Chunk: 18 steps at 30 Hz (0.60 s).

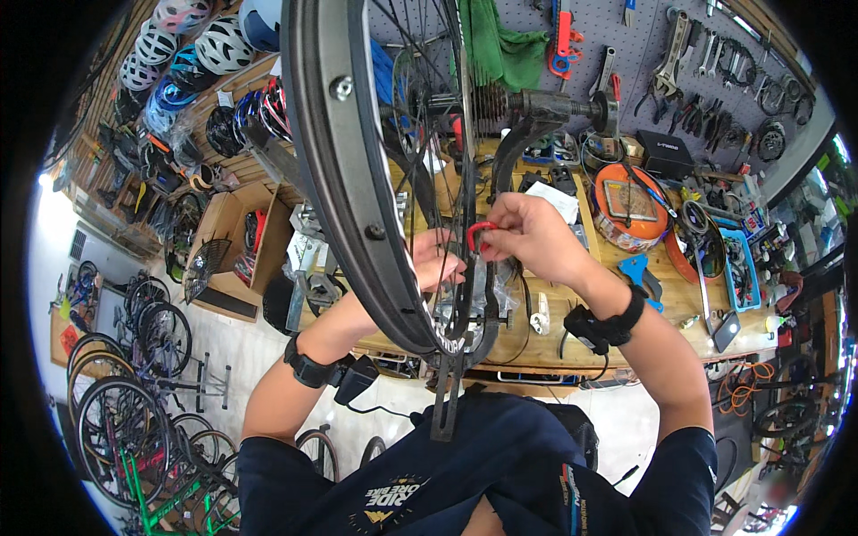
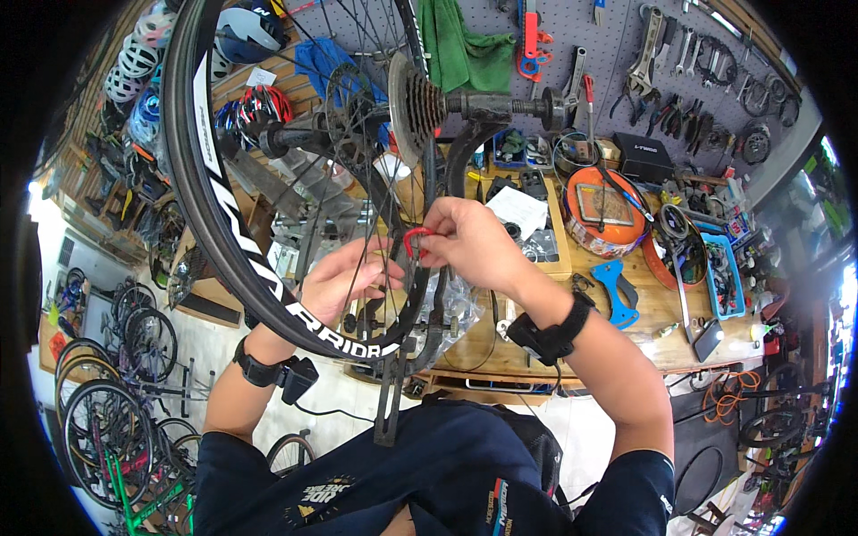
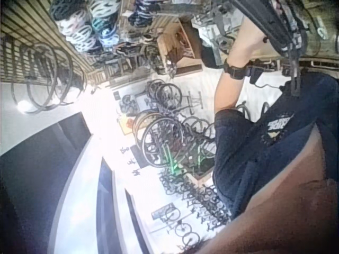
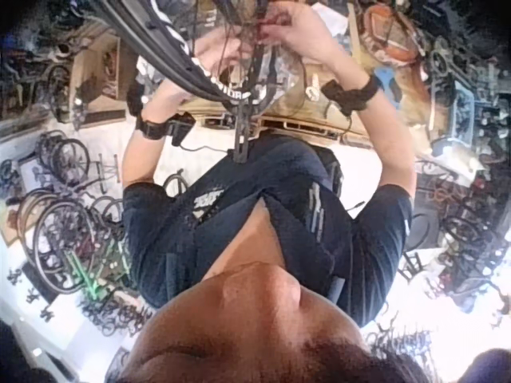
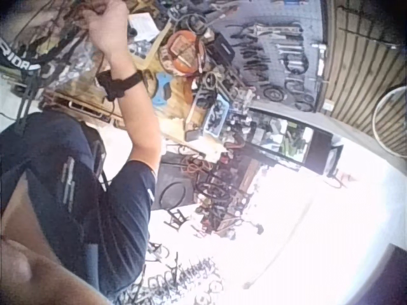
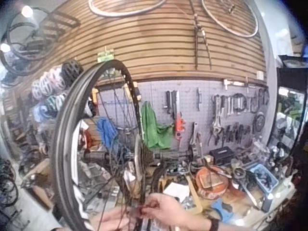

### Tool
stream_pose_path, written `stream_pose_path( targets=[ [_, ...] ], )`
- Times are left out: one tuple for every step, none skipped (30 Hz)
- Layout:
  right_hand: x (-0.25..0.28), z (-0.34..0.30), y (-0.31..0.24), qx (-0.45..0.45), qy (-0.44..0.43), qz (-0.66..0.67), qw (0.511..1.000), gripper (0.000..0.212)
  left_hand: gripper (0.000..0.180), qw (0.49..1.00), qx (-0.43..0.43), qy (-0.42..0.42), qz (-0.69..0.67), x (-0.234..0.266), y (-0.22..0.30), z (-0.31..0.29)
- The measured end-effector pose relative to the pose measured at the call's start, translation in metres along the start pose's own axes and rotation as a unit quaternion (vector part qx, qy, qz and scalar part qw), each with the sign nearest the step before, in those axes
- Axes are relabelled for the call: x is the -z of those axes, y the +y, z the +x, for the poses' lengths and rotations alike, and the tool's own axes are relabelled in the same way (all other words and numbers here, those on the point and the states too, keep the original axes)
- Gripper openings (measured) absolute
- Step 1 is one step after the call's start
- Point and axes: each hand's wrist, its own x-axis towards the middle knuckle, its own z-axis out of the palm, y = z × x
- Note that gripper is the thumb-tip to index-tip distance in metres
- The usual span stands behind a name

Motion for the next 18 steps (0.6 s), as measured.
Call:
stream_pose_path(
  targets=[
    [0.002,-0.006,-0.004,-0.022,-0.037,0.029,0.999,0.007,0.055,1.000,0.008,0.002,-0.001,0.001,0.000,-0.001],
    [0.002,-0.012,-0.005,-0.044,-0.073,0.057,0.995,0.006,0.055,1.000,0.006,0.003,-0.025,0.000,0.000,-0.002],
    [-0.003,-0.016,-0.004,-0.041,-0.080,0.080,0.993,0.007,0.055,1.000,0.004,0.016,-0.005,0.001,-0.001,-0.002],
    [-0.010,-0.022,0.001,-0.041,-0.082,0.106,0.990,0.008,0.055,1.000,0.005,0.023,0.016,0.001,-0.004,0.000],
    [-0.016,-0.026,0.005,-0.040,-0.083,0.132,0.987,0.008,0.055,0.999,0.005,0.030,0.037,0.002,-0.006,0.002],
    [-0.019,-0.028,0.008,-0.033,-0.096,0.137,0.985,0.010,0.054,1.000,-0.015,0.010,-0.002,0.002,-0.009,0.003],
    [-0.022,-0.028,0.012,-0.027,-0.103,0.138,0.985,0.010,0.054,1.000,-0.023,-0.003,-0.009,0.005,-0.011,0.002],
    [-0.025,-0.027,0.018,-0.020,-0.109,0.139,0.984,0.010,0.055,0.999,-0.029,-0.012,-0.009,0.005,-0.012,0.004],
    [-0.027,-0.027,0.021,-0.013,-0.115,0.139,0.983,0.011,0.055,0.999,-0.034,-0.021,-0.008,0.005,-0.013,0.006],
    [-0.029,-0.027,0.021,-0.012,-0.122,0.130,0.984,0.011,0.056,1.000,-0.029,-0.011,0.002,0.007,-0.017,0.007],
    [-0.031,-0.026,0.023,-0.006,-0.116,0.112,0.987,0.011,0.057,1.000,-0.025,-0.001,0.011,0.008,-0.022,0.008],
    [-0.032,-0.025,0.028,0.001,-0.110,0.095,0.989,0.011,0.058,1.000,-0.020,0.009,0.021,0.009,-0.025,0.009],
    [-0.034,-0.024,0.029,0.007,-0.104,0.076,0.992,0.011,0.059,1.000,-0.022,0.002,0.022,0.010,-0.026,0.010],
    [-0.035,-0.024,0.029,0.007,-0.095,0.069,0.993,0.011,0.060,0.999,-0.025,-0.005,0.022,0.010,-0.027,0.011],
    [-0.037,-0.025,0.027,0.006,-0.087,0.061,0.994,0.012,0.061,0.999,-0.027,-0.012,0.022,0.011,-0.028,0.012],
    [-0.038,-0.025,0.025,0.006,-0.078,0.052,0.996,0.012,0.062,0.999,-0.032,-0.019,0.022,0.010,-0.030,0.013],
    [-0.040,-0.025,0.026,0.015,-0.063,0.045,0.997,0.012,0.062,0.999,-0.034,-0.025,0.016,0.011,-0.031,0.014],
    [-0.041,-0.025,0.028,0.023,-0.049,0.038,0.998,0.012,0.062,0.999,-0.036,-0.030,0.011,0.012,-0.033,0.015]
  ],
)
